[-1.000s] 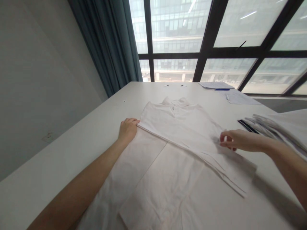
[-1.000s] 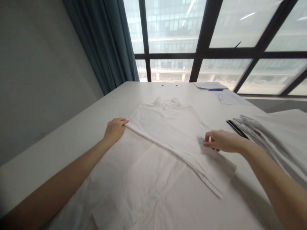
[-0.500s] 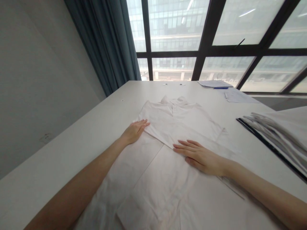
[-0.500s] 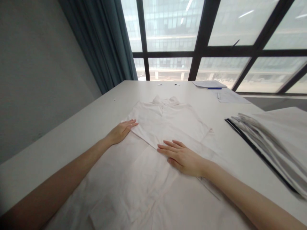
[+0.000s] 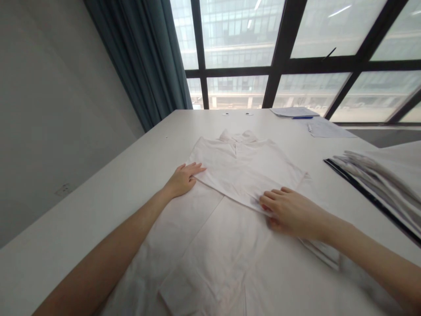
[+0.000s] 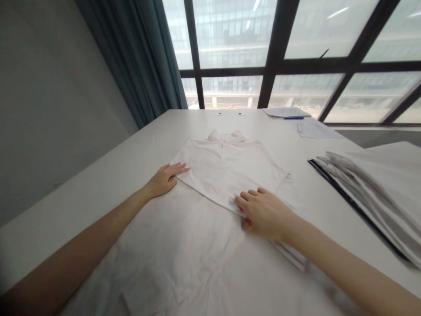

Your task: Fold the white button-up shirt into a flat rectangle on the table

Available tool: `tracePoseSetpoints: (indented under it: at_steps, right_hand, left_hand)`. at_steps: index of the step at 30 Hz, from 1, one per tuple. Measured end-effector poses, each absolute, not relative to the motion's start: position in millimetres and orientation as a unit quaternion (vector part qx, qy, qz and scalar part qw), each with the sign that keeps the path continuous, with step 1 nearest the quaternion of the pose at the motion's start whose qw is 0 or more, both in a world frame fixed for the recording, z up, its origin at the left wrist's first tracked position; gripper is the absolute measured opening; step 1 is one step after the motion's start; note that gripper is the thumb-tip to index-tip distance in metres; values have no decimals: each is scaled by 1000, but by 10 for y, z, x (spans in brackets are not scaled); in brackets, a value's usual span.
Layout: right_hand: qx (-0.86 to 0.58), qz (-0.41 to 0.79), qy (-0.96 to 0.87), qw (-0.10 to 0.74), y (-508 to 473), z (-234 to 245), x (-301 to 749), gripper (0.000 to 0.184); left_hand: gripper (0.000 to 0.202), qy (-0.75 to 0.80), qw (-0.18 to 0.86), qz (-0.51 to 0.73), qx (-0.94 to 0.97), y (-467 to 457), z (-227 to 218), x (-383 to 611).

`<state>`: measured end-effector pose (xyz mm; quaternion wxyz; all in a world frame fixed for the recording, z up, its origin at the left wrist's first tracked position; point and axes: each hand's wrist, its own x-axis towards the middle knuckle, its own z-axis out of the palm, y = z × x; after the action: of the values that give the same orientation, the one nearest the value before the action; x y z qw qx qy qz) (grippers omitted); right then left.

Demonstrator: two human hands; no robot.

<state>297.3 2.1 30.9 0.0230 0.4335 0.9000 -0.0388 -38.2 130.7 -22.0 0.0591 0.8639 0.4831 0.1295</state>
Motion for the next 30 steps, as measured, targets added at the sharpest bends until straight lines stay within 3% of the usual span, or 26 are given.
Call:
tracePoseSetpoints:
  at_steps: [5, 11, 15, 20, 23, 27, 30]
  right_hand:
    - [517, -68, 851, 64, -100, 315, 3063, 27]
    - [527, 2, 842, 115, -213, 355, 3003, 14]
    - [505, 37, 855, 113, -300, 423, 2929, 17]
    - [459, -21, 882, 103, -554, 366, 2799, 19]
    - [429, -59, 895, 106, -655, 331, 2758, 5]
    - [446, -63, 887, 101, -540, 419, 2851, 29]
    - [505, -17, 858, 90, -338, 486, 2945, 27]
  left_hand:
    - [51, 472, 82, 159, 863, 1317, -245, -400]
    - [44, 471, 92, 181, 858, 1346, -270, -415]
    - [42, 482, 103, 201, 847, 1320, -236, -398]
    - [39, 494, 120, 246, 825, 1282, -211, -393]
    - [40, 494, 130, 257, 820, 1282, -218, -405]
    - [44, 507, 124, 258, 813, 1306, -230, -409]
    - [45, 528, 99, 220, 814, 1324, -235, -395]
